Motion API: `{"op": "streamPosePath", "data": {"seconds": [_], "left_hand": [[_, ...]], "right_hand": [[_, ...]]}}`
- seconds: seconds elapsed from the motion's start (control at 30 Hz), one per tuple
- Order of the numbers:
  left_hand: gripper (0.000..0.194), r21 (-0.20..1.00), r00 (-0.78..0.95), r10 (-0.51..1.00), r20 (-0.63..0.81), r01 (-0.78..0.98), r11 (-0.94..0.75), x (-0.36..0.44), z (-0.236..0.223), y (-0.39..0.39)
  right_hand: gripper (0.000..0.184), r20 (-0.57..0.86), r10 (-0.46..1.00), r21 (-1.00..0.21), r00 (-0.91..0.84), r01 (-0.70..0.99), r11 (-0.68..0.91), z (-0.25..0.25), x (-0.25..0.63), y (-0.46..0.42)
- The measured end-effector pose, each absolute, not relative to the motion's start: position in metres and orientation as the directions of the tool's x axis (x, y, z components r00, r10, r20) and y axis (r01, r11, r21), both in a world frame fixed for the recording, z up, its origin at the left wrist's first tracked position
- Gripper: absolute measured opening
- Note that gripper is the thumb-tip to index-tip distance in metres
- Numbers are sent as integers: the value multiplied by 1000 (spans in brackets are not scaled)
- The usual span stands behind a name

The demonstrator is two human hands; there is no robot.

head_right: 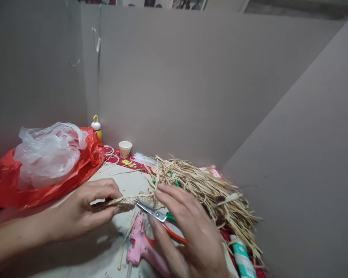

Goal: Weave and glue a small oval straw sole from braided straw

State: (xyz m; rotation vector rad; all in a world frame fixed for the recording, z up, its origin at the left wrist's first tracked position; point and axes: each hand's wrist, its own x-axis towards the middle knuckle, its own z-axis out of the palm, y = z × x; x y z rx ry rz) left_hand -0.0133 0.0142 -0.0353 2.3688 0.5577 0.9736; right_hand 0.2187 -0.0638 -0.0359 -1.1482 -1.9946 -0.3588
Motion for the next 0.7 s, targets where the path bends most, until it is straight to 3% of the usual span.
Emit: {"op": "streamPosePath", "data": {"seconds": [0.1,0.2,0.3,0.43,0.7], "left_hand": [[13,613,666,544,510,162,-773,-10,-37,10],[10,667,666,584,464,170,-725,-9,-36,8],[13,785,654,665,361,171,-595,-10,-32,7],[4,916,616,763,196,162,-366,-10,-26,5],[6,964,556,815,162,88,-252,-7,-33,3]], "right_hand": [[41,697,545,-14,-467,750,661,-27,209,-50],[26,630,554,-73,-544,670,739,-19,201,-39],[19,658,540,-145,-525,615,775,-16,195,-37],[17,733,488,-135,-474,601,788,-20,193,-39],[22,787,405,-63,-466,593,803,-33,198,-41]]}}
